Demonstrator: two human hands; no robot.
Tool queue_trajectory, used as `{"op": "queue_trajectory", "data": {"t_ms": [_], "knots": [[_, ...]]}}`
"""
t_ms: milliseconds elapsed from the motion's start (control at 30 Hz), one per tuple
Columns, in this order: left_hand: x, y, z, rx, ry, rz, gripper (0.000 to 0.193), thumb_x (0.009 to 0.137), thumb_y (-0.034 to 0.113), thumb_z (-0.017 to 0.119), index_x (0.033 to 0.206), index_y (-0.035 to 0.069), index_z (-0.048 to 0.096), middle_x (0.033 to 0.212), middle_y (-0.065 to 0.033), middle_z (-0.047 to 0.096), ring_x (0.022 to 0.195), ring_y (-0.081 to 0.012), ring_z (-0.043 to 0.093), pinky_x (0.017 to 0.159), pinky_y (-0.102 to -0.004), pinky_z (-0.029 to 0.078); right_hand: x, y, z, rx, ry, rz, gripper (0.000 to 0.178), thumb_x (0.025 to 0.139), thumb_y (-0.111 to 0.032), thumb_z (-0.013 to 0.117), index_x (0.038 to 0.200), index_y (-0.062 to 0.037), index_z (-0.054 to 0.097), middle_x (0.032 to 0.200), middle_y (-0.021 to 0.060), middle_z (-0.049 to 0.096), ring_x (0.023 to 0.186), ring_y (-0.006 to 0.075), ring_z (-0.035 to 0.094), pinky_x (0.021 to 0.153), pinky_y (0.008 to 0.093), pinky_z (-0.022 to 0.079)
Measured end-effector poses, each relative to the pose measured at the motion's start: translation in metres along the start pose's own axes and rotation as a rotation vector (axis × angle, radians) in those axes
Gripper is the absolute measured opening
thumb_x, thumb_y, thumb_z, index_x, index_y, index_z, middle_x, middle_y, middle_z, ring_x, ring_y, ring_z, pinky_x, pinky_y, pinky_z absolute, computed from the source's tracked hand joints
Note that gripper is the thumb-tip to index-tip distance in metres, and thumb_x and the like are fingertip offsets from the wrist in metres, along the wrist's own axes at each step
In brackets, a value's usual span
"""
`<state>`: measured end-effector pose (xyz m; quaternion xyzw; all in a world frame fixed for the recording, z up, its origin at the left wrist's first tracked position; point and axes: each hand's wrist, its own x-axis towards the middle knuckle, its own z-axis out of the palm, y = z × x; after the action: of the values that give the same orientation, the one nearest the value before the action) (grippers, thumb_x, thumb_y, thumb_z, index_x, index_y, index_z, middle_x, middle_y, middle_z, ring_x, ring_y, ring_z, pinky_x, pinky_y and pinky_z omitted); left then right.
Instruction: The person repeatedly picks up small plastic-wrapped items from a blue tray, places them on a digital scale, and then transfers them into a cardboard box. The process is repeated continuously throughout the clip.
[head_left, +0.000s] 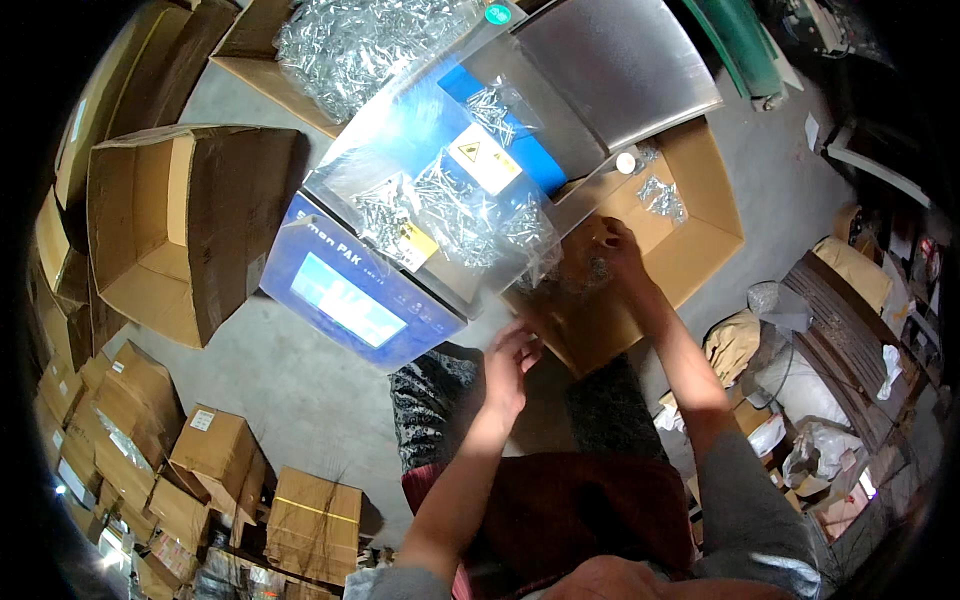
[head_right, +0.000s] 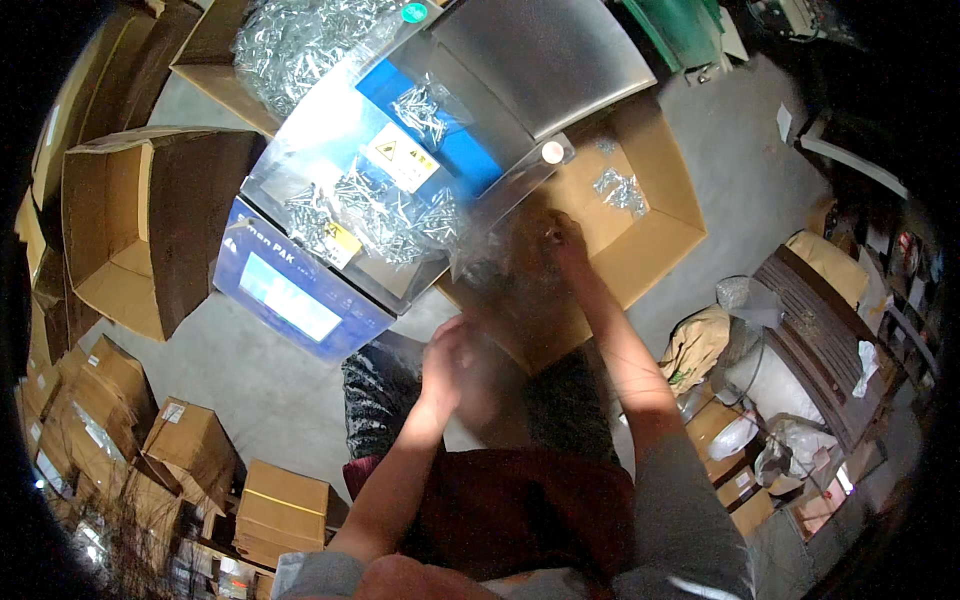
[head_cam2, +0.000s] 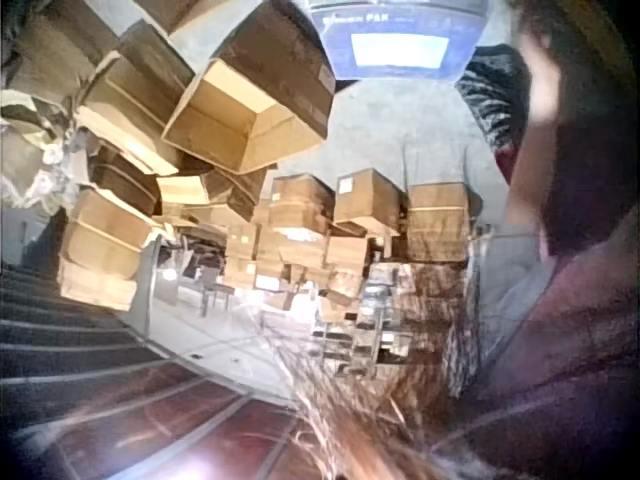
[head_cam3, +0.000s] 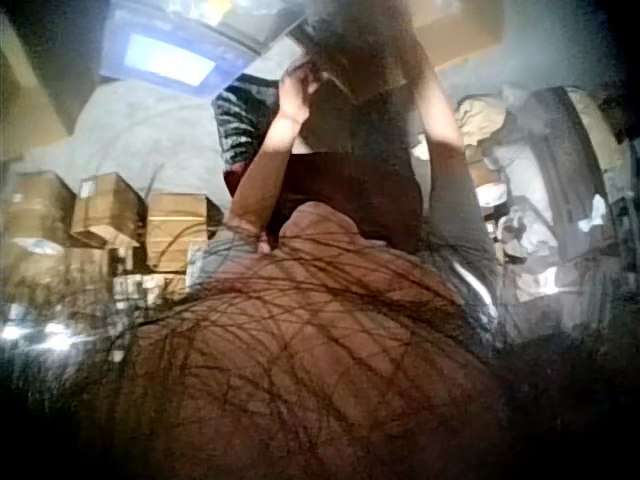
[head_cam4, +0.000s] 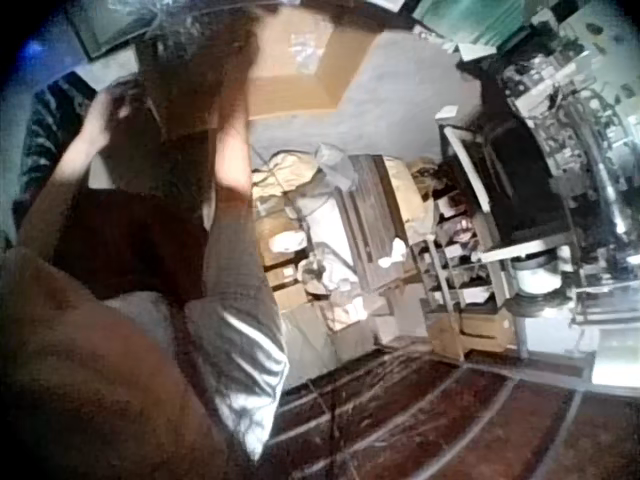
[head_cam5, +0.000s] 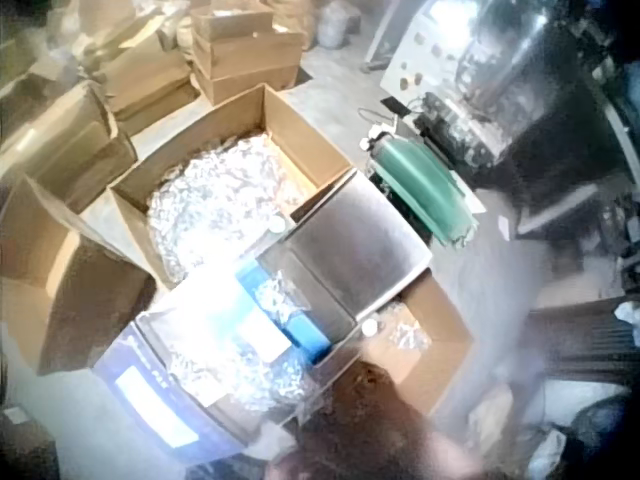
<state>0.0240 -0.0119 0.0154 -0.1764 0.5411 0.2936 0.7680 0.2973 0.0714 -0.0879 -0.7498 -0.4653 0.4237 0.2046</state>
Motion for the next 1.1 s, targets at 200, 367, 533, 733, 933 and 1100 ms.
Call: {"op": "queue_trajectory", "data": {"t_ms": [200, 367, 533, 733, 933, 1100], "knots": [[-0.003, -0.002, -0.005, -0.077, 0.145, 0.063, 0.031, 0.094, 0.008, 0.053, 0.124, 0.000, 0.051, 0.106, -0.0067, 0.059, 0.091, -0.0189, 0.060, 0.077, -0.0314, 0.052, 0.062, 0.045, 0.105, -0.433, -0.064, -0.084, 0.045, 0.082, -0.019, 0.067, 0.124, -0.0046, 0.058, 0.126, 0.0202, 0.053, 0.110, 0.0294, 0.054, 0.092, 0.0391, 0.046], [-0.007, 0.001, 0.007, 0.039, 0.178, 0.055, 0.032, 0.091, 0.003, 0.055, 0.123, 0.003, 0.051, 0.105, -0.0063, 0.058, 0.093, -0.0180, 0.061, 0.078, -0.0307, 0.052, 0.020, 0.026, 0.180, -0.470, -0.133, -0.077, 0.050, 0.076, -0.018, 0.070, 0.124, -0.0070, 0.059, 0.130, 0.0229, 0.049, 0.116, 0.0338, 0.050, 0.096, 0.0409, 0.045], [-0.001, -0.003, 0.005, 0.175, 0.062, 0.019, 0.025, 0.088, -0.003, 0.055, 0.111, 0.004, 0.058, 0.097, -0.0050, 0.059, 0.092, -0.0164, 0.062, 0.078, -0.0277, 0.052, -0.004, 0.049, 0.159, -0.280, -0.162, -0.152, 0.055, 0.071, -0.018, 0.074, 0.124, -0.0094, 0.060, 0.134, 0.0256, 0.045, 0.122, 0.0381, 0.046, 0.100, 0.0428, 0.043], [0.000, 0.008, 0.013, 0.237, -0.029, -0.001, 0.023, 0.085, 0.003, 0.058, 0.108, 0.005, 0.061, 0.104, -0.0047, 0.061, 0.099, -0.0173, 0.060, 0.088, -0.0310, 0.047, -0.030, 0.070, 0.059, 0.024, -0.201, 0.157, 0.061, 0.066, -0.004, 0.072, 0.125, -0.0082, 0.058, 0.120, 0.0122, 0.059, 0.094, 0.0250, 0.064, 0.082, 0.0370, 0.053], [-0.004, -0.007, 0.038, 0.297, -0.112, -0.015, 0.036, 0.095, 0.029, 0.058, 0.126, 0.011, 0.056, 0.118, -0.0041, 0.058, 0.119, -0.0190, 0.050, 0.090, -0.0429, 0.049, -0.077, -0.041, -0.044, 0.601, -0.275, 0.502, 0.062, 0.064, 0.003, 0.073, 0.123, -0.0098, 0.058, 0.120, 0.0079, 0.059, 0.107, 0.0243, 0.057, 0.086, 0.0356, 0.052], [0.010, -0.033, 0.088, -0.068, -0.373, -0.292, 0.050, 0.095, 0.045, 0.054, 0.131, 0.012, 0.050, 0.118, -0.0079, 0.061, 0.111, -0.0274, 0.058, 0.089, -0.0551, 0.049, -0.106, -0.095, -0.055, 0.486, -0.400, 0.276, 0.060, 0.069, -0.008, 0.075, 0.125, -0.0066, 0.054, 0.119, 0.0084, 0.058, 0.106, 0.0223, 0.056, 0.091, 0.0354, 0.047]]}}
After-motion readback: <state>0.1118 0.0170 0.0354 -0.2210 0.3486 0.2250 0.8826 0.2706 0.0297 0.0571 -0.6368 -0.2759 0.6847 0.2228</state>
